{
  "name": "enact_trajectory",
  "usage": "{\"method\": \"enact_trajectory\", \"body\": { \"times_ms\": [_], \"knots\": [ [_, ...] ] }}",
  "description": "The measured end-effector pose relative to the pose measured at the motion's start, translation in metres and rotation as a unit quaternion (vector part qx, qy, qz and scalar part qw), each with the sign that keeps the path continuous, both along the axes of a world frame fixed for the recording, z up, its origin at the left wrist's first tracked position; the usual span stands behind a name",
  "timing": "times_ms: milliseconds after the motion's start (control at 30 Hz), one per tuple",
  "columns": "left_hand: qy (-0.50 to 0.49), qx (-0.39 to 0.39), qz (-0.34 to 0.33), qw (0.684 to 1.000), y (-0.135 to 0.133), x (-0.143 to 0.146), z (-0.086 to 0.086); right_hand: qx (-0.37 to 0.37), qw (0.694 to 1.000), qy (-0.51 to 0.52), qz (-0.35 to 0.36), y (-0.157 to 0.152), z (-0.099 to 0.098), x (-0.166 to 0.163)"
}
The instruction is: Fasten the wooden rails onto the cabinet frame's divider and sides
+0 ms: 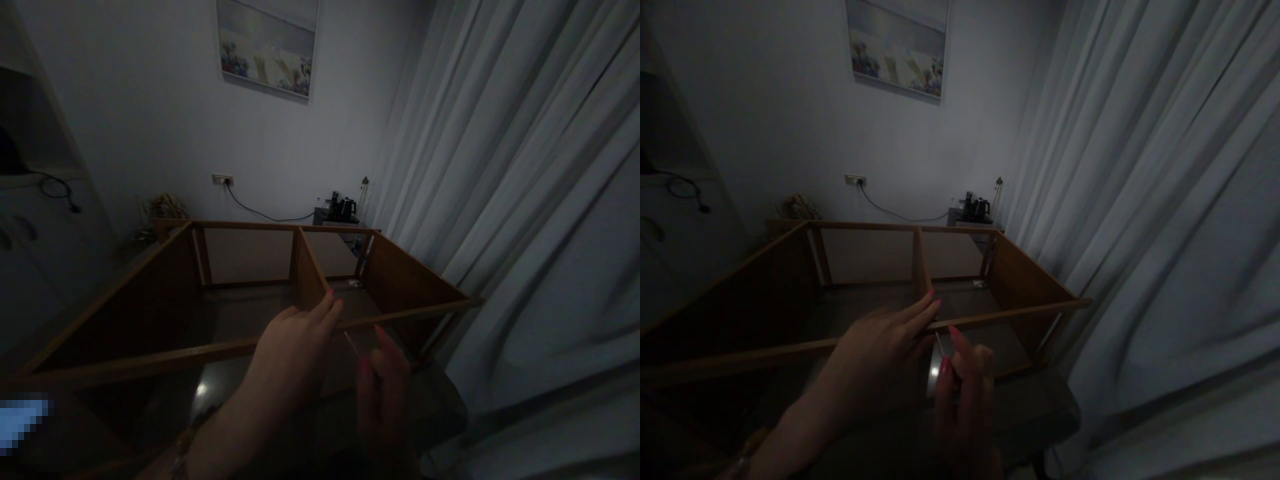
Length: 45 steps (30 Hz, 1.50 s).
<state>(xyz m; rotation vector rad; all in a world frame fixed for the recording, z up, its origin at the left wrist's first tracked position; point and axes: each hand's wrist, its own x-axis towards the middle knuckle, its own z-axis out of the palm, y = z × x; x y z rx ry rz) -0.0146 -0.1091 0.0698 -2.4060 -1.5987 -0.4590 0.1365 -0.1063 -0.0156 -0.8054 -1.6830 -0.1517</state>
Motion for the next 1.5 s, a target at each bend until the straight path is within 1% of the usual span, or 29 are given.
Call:
{"method": "enact_trajectory", "body": {
  "times_ms": [133, 233, 300, 400, 433, 467, 533, 567, 633, 700, 733, 900, 967, 1067, 1233, 1367, 1433, 1500],
  "knots": [
    [-0.012, 0.001, 0.002, 1.000, 0.000, 0.000, -0.001, -0.016, 0.999, 0.037, -0.002, -0.001, -0.003, -0.004],
    [-0.015, -0.007, 0.001, 1.000, 0.001, 0.001, -0.001, -0.033, 0.997, 0.065, 0.000, -0.002, 0.000, -0.005],
    [-0.012, -0.011, 0.005, 1.000, 0.001, 0.001, -0.002, -0.085, 0.992, 0.094, 0.020, -0.004, 0.006, -0.004],
    [-0.008, -0.009, 0.007, 1.000, 0.002, 0.001, -0.002, -0.226, 0.963, 0.130, 0.065, -0.012, 0.019, -0.004],
    [-0.007, -0.011, 0.007, 1.000, 0.002, 0.001, -0.002, -0.254, 0.955, 0.134, 0.074, -0.015, 0.022, -0.005],
    [-0.006, -0.014, 0.009, 1.000, 0.002, 0.001, -0.002, -0.261, 0.953, 0.133, 0.080, -0.017, 0.024, -0.007],
    [-0.003, -0.021, 0.012, 1.000, 0.002, 0.001, -0.002, -0.230, 0.963, 0.123, 0.073, -0.020, 0.023, -0.010],
    [-0.003, -0.024, 0.014, 1.000, 0.001, 0.001, -0.002, -0.194, 0.973, 0.112, 0.055, -0.019, 0.021, -0.012],
    [-0.001, -0.026, 0.016, 1.000, 0.001, 0.001, -0.002, -0.108, 0.991, 0.076, 0.001, -0.017, 0.014, -0.015],
    [-0.001, -0.024, 0.018, 1.000, 0.002, 0.001, -0.003, -0.033, 0.997, 0.037, -0.051, -0.013, 0.007, -0.016],
    [-0.003, -0.022, 0.019, 1.000, 0.002, 0.001, -0.004, -0.008, 0.997, 0.022, -0.069, -0.011, 0.004, -0.016],
    [-0.009, -0.018, 0.015, 1.000, 0.004, 0.001, -0.004, 0.048, 0.993, -0.003, -0.112, -0.007, 0.001, -0.015],
    [-0.008, -0.022, 0.013, 1.000, 0.004, 0.001, -0.003, 0.040, 0.991, 0.015, -0.123, -0.008, -0.001, -0.017],
    [-0.009, -0.025, 0.015, 1.000, 0.004, 0.002, -0.002, -0.002, 0.990, 0.058, -0.132, -0.010, -0.003, -0.017],
    [-0.012, -0.007, 0.011, 1.000, 0.004, 0.001, -0.005, -0.041, 0.985, 0.130, -0.103, -0.009, 0.003, -0.008],
    [-0.012, 0.008, 0.008, 1.000, 0.003, 0.001, -0.005, -0.084, 0.965, 0.239, -0.068, -0.005, 0.009, 0.002],
    [-0.015, 0.006, 0.014, 1.000, 0.002, 0.001, -0.004, -0.110, 0.957, 0.265, -0.051, -0.002, 0.007, 0.005],
    [-0.020, 0.005, 0.015, 1.000, 0.002, 0.002, -0.003, -0.142, 0.947, 0.284, -0.048, 0.000, 0.003, 0.009]
  ]
}}
